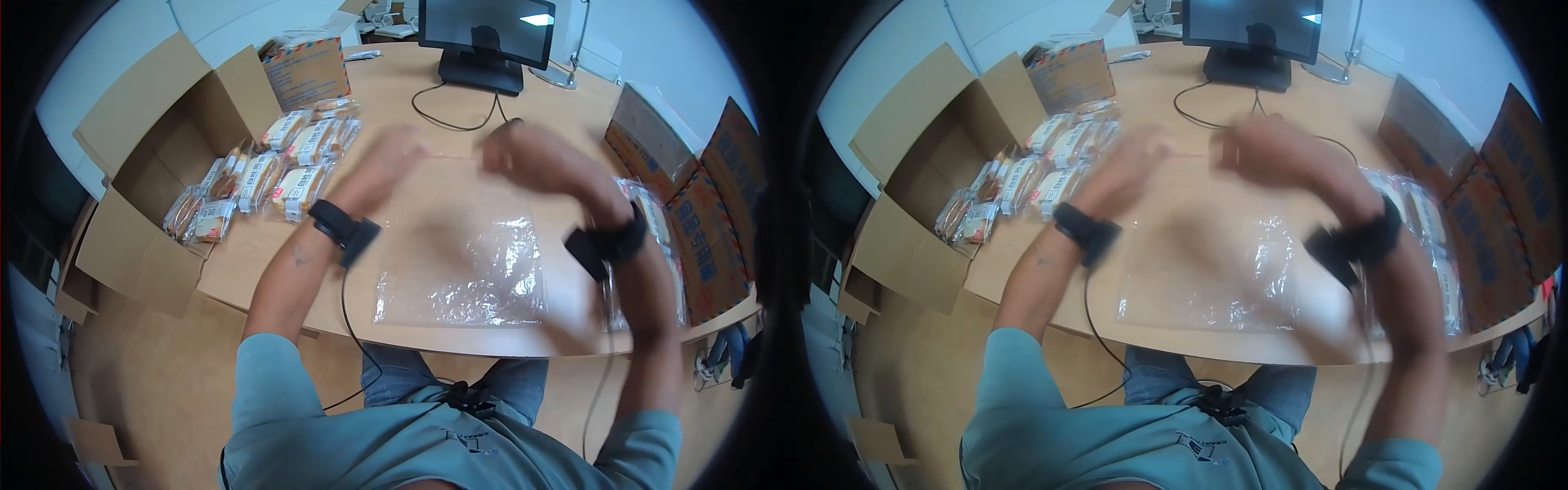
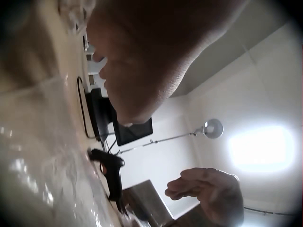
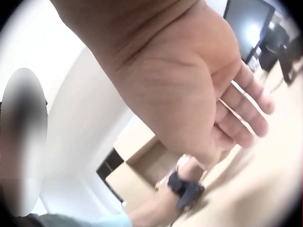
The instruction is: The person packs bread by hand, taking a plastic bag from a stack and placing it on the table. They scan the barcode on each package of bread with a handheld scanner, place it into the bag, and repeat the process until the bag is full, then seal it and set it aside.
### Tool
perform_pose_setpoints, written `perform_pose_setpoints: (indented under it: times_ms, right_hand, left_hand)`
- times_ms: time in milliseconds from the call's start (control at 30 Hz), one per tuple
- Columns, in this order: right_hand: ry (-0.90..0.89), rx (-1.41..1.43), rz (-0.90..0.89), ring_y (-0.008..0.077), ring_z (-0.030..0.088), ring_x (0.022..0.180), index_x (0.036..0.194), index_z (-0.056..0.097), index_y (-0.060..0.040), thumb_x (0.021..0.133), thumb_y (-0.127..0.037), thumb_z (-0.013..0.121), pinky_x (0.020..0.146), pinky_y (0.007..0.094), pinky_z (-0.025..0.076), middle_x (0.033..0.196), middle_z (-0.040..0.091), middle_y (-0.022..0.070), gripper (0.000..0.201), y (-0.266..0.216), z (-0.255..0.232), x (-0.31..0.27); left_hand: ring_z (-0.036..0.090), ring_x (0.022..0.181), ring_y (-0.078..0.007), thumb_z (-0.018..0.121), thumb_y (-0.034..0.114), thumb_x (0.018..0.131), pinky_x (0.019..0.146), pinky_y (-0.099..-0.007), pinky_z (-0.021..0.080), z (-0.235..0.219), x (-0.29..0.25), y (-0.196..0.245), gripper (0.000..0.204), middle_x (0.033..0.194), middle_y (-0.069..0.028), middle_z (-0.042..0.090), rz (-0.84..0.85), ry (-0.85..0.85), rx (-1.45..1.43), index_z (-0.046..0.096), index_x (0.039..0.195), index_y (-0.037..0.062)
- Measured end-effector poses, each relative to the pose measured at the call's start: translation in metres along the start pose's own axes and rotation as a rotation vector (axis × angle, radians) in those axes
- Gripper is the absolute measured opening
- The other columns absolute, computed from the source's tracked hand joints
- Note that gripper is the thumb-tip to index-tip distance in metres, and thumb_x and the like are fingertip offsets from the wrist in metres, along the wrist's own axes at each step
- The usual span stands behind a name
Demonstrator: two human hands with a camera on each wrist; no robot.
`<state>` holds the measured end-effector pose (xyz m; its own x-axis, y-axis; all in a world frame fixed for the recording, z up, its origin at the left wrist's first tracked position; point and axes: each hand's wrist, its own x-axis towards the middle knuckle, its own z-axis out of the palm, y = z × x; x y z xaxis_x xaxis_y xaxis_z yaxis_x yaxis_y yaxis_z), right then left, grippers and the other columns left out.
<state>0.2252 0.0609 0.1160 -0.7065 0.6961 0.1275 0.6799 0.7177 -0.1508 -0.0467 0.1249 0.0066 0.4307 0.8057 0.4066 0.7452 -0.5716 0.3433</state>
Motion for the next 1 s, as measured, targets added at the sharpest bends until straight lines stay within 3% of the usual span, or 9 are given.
perform_pose_setpoints:
  times_ms: [100,200,300,400,633,733,800,900,1000]
  right_hand:
    - [0.59,0.144,0.223,0.0393,0.065,0.091,0.108,0.065,-0.0027,0.088,-0.021,0.06,0.076,0.0483,0.049,0.094,0.067,0.0234,0.027,0.067,0.011,0.037]
    - [0.812,0.003,0.408,0.0389,0.062,0.102,0.115,0.062,-0.0007,0.085,-0.021,0.06,0.085,0.0486,0.049,0.108,0.066,0.0227,0.036,0.128,0.066,0.049]
    - [0.756,0.045,0.585,0.0386,0.06,0.106,0.104,0.062,0.0015,0.082,-0.019,0.06,0.089,0.0483,0.048,0.112,0.064,0.0247,0.03,0.132,0.09,0.047]
    - [0.699,0.021,0.617,0.0388,0.06,0.105,0.103,0.061,0.0022,0.082,-0.018,0.061,0.088,0.0482,0.047,0.107,0.063,0.0265,0.029,0.14,0.103,0.043]
    - [0.511,0.123,0.613,0.0384,0.061,0.102,0.103,0.063,-0.0025,0.082,-0.029,0.069,0.087,0.0481,0.046,0.103,0.065,0.0209,0.034,0.151,0.111,0.026]
    - [0.438,0.142,0.647,0.0377,0.062,0.102,0.103,0.062,-0.003,0.083,-0.03,0.069,0.086,0.0492,0.046,0.104,0.066,0.0202,0.035,0.146,0.101,0.032]
    - [0.385,0.143,0.681,0.0379,0.062,0.102,0.105,0.061,-0.0027,0.083,-0.031,0.069,0.086,0.0499,0.046,0.104,0.065,0.0207,0.036,0.143,0.107,0.034]
    - [0.558,0.073,0.705,0.0413,0.061,0.101,0.111,0.056,-0.0015,0.084,-0.032,0.067,0.085,0.052,0.046,0.103,0.064,0.0237,0.042,0.152,0.112,0.042]
    - [0.759,0.039,0.701,0.0404,0.061,0.099,0.109,0.057,-0.0017,0.082,-0.035,0.068,0.084,0.051,0.046,0.101,0.064,0.0227,0.044,0.136,0.099,0.039]
  left_hand:
    - [0.061,0.107,-0.0419,0.059,0.033,0.089,0.093,-0.0485,0.047,-0.038,-0.004,-0.066,0.04,0.111,-0.028,0.064,-0.294,0.3,0.318,0.068,0.103,-0.0033]
    - [0.058,0.114,-0.0427,0.06,0.038,0.088,0.099,-0.0483,0.045,-0.074,-0.028,-0.077,0.049,0.118,-0.0291,0.063,-0.578,0.184,0.513,0.067,0.111,-0.0051]
    - [0.053,0.125,-0.0423,0.061,0.045,0.087,0.108,-0.0466,0.039,-0.073,-0.041,-0.108,0.065,0.126,-0.0286,0.06,-0.735,-0.017,0.45,0.057,0.13,-0.0038]
    - [0.054,0.123,-0.0422,0.066,0.046,0.084,0.107,-0.0457,0.039,-0.069,-0.05,-0.107,0.069,0.126,-0.0282,0.06,-0.604,0.082,0.484,0.055,0.132,-0.0026]
    - [0.061,0.111,-0.04,0.067,0.047,0.083,0.094,-0.0434,0.048,-0.084,-0.046,-0.071,0.062,0.122,-0.0272,0.062,-0.677,0.201,0.388,0.064,0.114,-0.0062]
    - [0.058,0.119,-0.0337,0.068,0.03,0.082,0.097,-0.0426,0.046,-0.089,-0.043,-0.051,0.061,0.131,-0.0243,0.057,-0.611,0.313,0.116,0.052,0.131,-0.0016]
    - [0.056,0.122,-0.0373,0.062,0.027,0.086,0.102,-0.0493,0.044,-0.066,-0.032,-0.043,0.06,0.133,-0.0232,0.057,-0.414,0.393,-1.184,0.047,0.138,-0.0004]
    - [0.051,0.126,-0.0432,0.055,0.028,0.091,0.106,-0.059,0.039,-0.019,-0.004,-0.02,0.059,0.137,-0.021,0.054,-0.263,0.127,-1.948,0.043,0.142,0.0014]
    - [0.047,0.129,-0.0465,0.052,0.035,0.093,0.108,-0.0644,0.034,0.013,0.013,-0.005,0.063,0.14,-0.0211,0.051,-0.191,-0.011,-2.098,0.038,0.146,0.0026]
